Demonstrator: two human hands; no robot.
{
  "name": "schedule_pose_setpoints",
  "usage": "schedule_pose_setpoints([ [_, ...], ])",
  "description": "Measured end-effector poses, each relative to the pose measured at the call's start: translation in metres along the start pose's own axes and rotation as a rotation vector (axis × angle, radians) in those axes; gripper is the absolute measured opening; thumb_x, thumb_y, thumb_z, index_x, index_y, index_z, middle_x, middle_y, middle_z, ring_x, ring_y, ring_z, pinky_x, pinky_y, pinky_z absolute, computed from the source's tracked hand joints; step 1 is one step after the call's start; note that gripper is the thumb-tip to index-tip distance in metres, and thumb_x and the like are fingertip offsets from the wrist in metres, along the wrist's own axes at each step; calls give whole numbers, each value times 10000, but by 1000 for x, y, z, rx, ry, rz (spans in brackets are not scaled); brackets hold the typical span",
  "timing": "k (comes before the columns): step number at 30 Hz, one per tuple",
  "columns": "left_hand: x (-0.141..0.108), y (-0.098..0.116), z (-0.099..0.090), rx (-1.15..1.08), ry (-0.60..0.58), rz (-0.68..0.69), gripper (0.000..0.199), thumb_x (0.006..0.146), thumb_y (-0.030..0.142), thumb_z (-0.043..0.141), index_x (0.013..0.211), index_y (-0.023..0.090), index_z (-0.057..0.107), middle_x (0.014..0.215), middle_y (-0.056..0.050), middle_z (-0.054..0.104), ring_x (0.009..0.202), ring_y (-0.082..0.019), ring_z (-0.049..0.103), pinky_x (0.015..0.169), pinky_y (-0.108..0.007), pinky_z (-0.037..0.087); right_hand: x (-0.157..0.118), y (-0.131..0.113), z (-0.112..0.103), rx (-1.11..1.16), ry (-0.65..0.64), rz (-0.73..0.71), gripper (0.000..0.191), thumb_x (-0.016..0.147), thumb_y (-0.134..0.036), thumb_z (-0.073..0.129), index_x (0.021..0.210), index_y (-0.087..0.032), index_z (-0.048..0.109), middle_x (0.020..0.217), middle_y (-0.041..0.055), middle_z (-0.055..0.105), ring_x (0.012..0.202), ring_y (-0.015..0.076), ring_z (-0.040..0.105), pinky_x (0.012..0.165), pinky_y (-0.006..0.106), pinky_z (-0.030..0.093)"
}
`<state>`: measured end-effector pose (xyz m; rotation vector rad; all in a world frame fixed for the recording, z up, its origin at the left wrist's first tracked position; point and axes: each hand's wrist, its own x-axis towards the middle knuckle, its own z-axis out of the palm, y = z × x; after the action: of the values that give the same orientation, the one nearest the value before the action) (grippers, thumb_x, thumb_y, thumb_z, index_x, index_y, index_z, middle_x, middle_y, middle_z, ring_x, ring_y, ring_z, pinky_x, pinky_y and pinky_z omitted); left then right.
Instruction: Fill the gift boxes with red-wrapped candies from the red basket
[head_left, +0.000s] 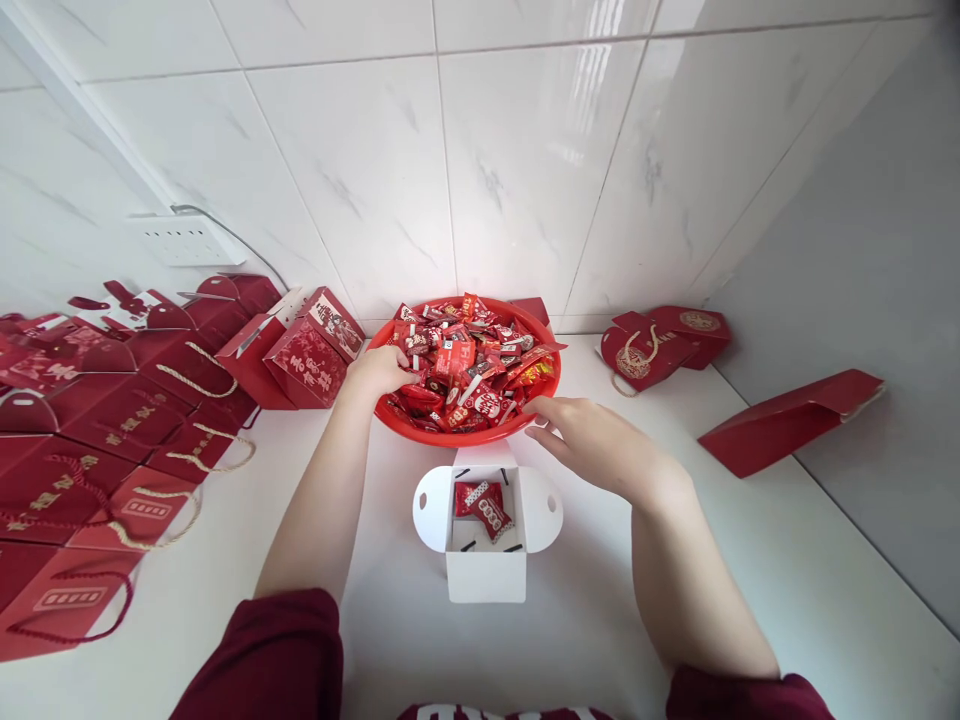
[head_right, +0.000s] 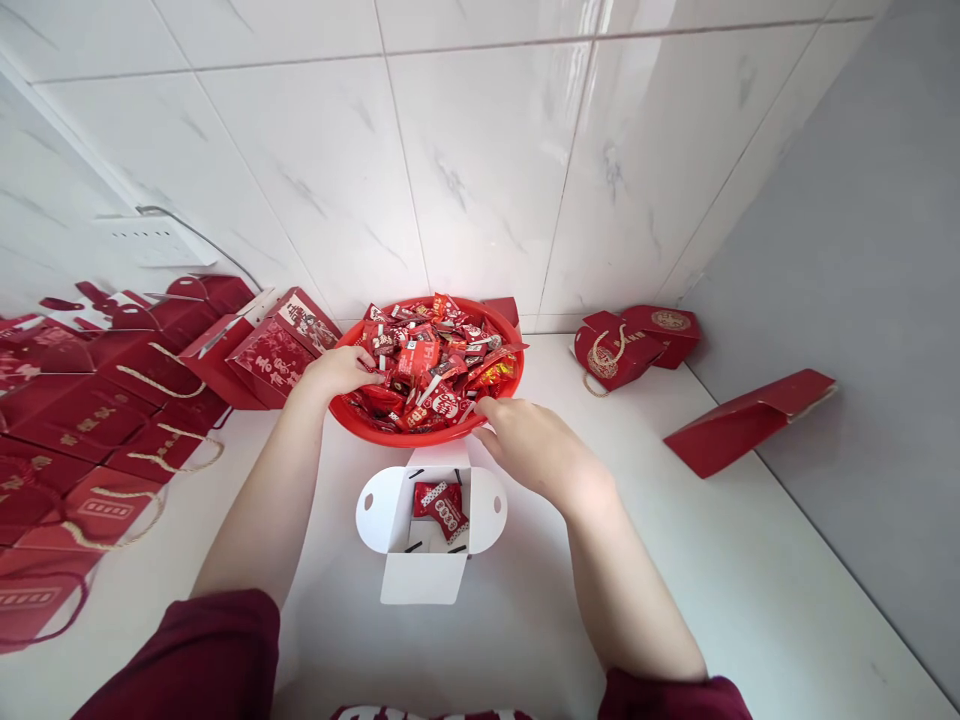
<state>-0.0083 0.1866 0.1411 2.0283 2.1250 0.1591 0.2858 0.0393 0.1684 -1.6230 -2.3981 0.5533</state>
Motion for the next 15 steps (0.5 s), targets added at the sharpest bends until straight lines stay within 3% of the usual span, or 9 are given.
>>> schedule_pose_setpoints([
  [3, 5, 7, 3, 36, -14, 24, 313, 561, 442, 827, 787, 241, 747, 863, -62, 762, 846, -290, 694, 725, -325, 473, -3, 1, -2, -4, 11, -2, 195, 1007, -273, 436, 1043, -205, 615, 915, 66, 702, 846, 227, 670, 681, 292, 418],
  [6, -6, 12, -1, 44, 49, 44, 263, 645, 440, 782, 818, 244, 748, 916, -58, 760, 886, -279, 684, 737, -317, 476, -9, 1, -6, 4, 23, 7, 197, 1005, -278, 438, 1025, -205, 620, 909, 68, 698, 832, 217, 666, 681, 286, 425],
  [9, -38, 17, -16, -15, 216, 85, 324, 783, 488, 671, 976, 234, 726, 980, -65, 746, 930, -267, 668, 782, -327, 478, -14, 1, -9, 5, 41, 2, 207, 1004, -279, 438, 1062, -210, 624, 919, 68, 697, 834, 214, 661, 675, 282, 426],
  [11, -69, 23, -25, -184, 269, 228, 332, 794, 506, 677, 973, 228, 709, 942, -41, 741, 862, -227, 666, 771, -307, 484, -15, 2, -9, -3, 55, -4, 211, 1005, -279, 435, 1066, -211, 626, 926, 66, 696, 833, 213, 657, 669, 283, 423],
  [15, -133, 38, -21, -385, -112, 489, 294, 824, 505, 661, 930, 235, 710, 942, -21, 736, 858, -205, 675, 739, -288, 512, -14, 2, -8, -8, 51, -6, 216, 1003, -269, 439, 1098, -211, 625, 937, 64, 700, 850, 218, 656, 674, 288, 428],
])
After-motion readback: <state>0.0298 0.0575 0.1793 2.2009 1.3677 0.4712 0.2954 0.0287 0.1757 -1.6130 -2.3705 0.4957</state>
